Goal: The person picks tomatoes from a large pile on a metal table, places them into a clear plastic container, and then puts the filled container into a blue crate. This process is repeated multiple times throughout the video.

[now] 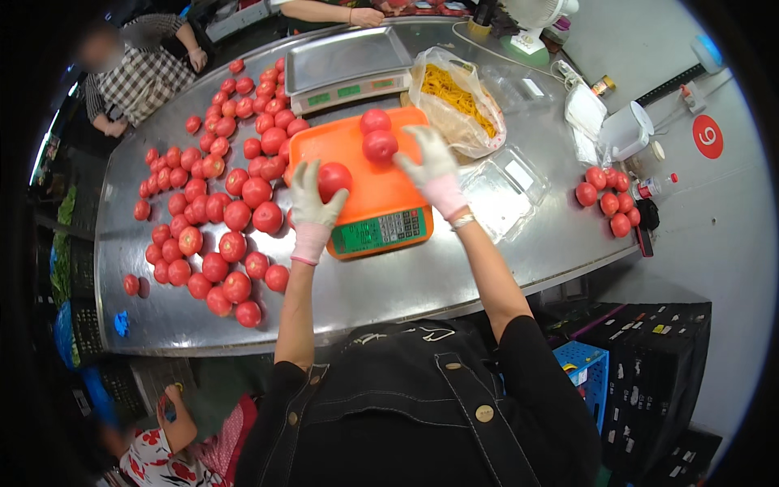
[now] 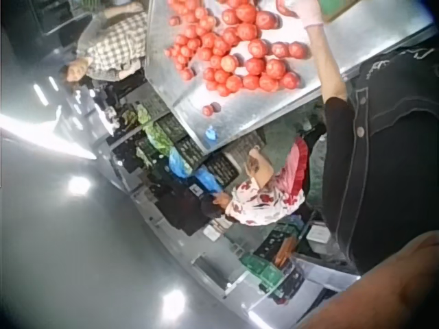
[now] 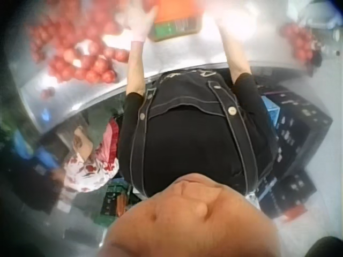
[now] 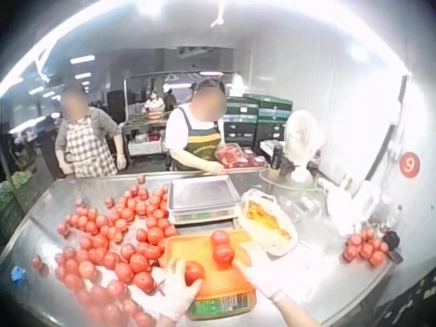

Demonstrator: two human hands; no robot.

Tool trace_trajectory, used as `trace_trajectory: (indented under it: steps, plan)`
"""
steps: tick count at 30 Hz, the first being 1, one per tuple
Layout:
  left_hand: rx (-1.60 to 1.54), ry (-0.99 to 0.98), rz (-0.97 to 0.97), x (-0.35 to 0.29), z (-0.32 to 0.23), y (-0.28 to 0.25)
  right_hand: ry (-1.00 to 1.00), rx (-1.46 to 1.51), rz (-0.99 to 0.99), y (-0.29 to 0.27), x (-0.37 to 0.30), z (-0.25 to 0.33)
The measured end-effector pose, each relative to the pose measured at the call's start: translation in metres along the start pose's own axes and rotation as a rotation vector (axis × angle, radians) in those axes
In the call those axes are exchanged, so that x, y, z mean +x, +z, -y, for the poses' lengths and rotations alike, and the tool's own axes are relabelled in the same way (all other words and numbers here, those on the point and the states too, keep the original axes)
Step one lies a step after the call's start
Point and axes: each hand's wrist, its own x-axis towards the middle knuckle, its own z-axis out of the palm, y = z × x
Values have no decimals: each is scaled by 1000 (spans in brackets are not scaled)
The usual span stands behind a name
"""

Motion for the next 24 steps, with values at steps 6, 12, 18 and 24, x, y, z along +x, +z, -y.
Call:
trace_trajectory:
  steps: [6,12,18,24]
  plan:
    - [131,-82,196,27,-19,10,175,-36,244,55,18,10]
    - [-412,-73,164,23,-46,27,650,921,171,-19,-16,-21]
    - [-599,86,456,12,-138,113,898,935,120,-119,-87,-98]
    - [-120,442,684,15,-181,214,570,141,264,-154,-124,-157]
